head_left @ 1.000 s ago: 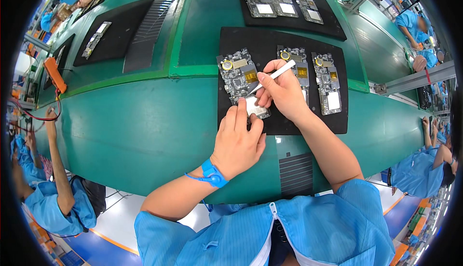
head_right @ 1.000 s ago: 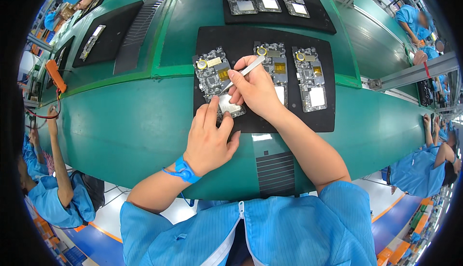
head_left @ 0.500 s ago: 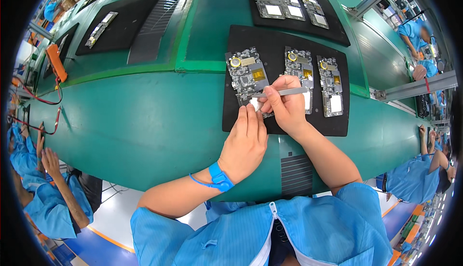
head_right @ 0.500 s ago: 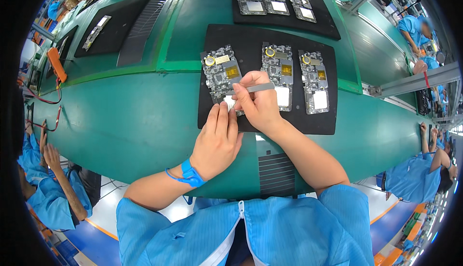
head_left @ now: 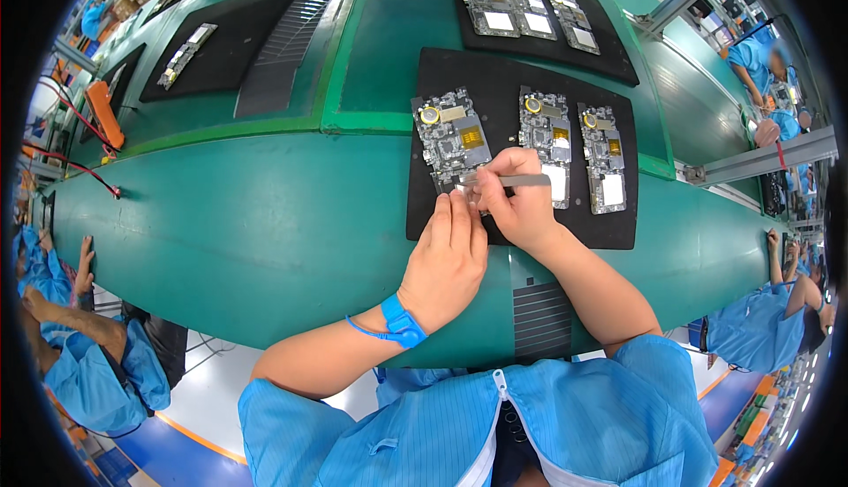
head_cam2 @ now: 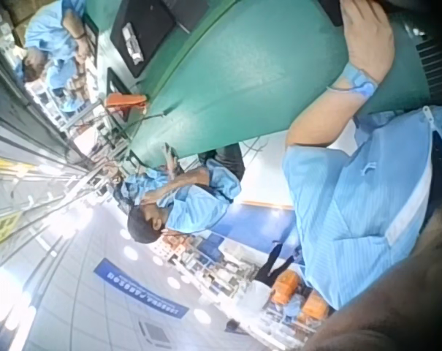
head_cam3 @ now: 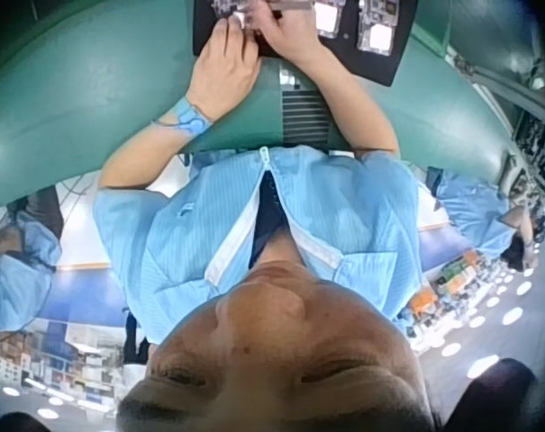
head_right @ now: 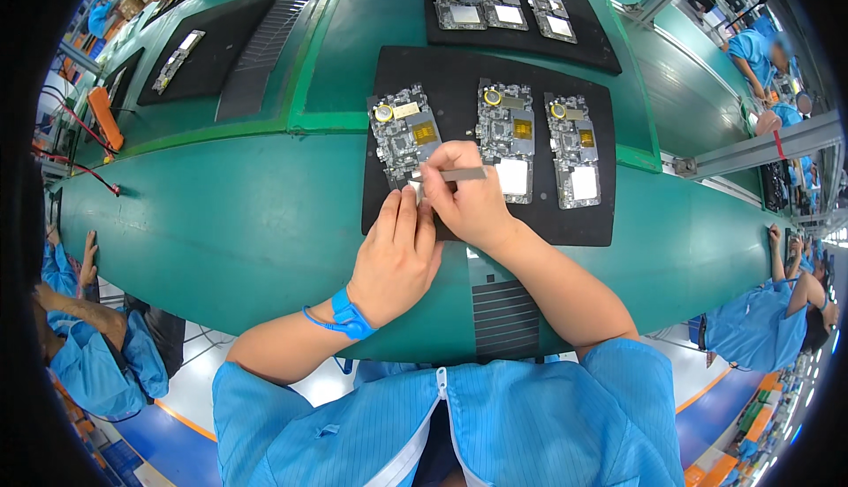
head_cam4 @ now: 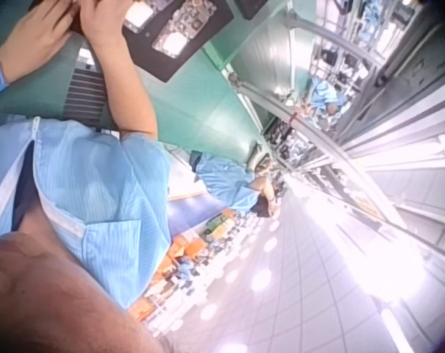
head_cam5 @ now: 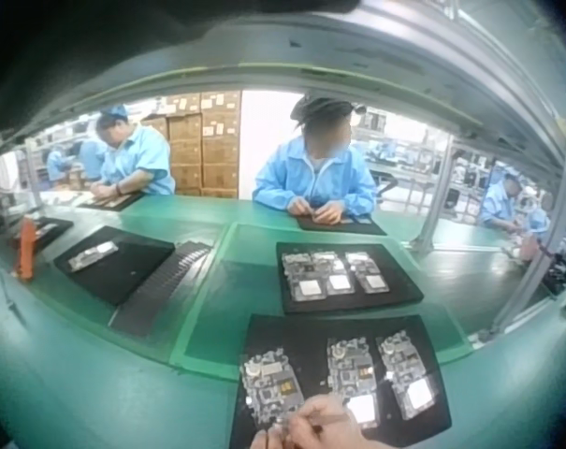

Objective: The person uses tweezers to pick small white rectangular components from a tray and place them onto specific spots on circuit boards arranged on a black mat. The person repeats this process for multiple boards, moving completed boards aside and bringing new ones into the workspace.

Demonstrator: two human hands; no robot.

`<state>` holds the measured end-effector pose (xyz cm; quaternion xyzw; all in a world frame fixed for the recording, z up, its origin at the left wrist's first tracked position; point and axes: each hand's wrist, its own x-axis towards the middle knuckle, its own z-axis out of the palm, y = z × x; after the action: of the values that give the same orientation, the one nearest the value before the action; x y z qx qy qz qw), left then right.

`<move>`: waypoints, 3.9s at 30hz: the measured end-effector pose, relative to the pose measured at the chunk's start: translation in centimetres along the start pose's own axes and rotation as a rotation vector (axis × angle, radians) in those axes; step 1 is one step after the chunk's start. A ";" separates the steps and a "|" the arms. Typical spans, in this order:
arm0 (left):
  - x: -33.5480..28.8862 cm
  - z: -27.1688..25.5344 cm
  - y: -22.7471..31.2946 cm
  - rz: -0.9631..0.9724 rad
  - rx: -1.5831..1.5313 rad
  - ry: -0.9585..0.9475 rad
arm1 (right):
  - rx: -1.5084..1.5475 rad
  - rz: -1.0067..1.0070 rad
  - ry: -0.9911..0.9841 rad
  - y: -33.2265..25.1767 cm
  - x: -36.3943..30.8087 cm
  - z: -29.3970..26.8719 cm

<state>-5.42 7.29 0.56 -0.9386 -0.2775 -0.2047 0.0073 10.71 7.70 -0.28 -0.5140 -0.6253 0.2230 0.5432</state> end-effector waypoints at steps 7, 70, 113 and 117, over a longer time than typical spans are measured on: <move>0.5 -0.3 -0.4 -0.046 -0.180 0.030 | 0.463 0.302 0.203 -1.9 0.6 -1.2; -1.5 -3.9 1.8 0.385 0.137 -0.157 | 0.466 0.799 0.067 -6.6 -12.5 -12.1; 4.3 -2.1 5.9 0.301 -0.439 -0.220 | 0.554 0.584 0.354 -1.9 -6.8 -13.8; 7.2 0.8 7.7 0.170 -0.187 -0.077 | 0.616 0.555 0.311 0.1 -3.4 -14.4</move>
<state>4.43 4.58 3.37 -0.9625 -0.1767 -0.1921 -0.0735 23.46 0.67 2.63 -0.5041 -0.2789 0.4561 0.6783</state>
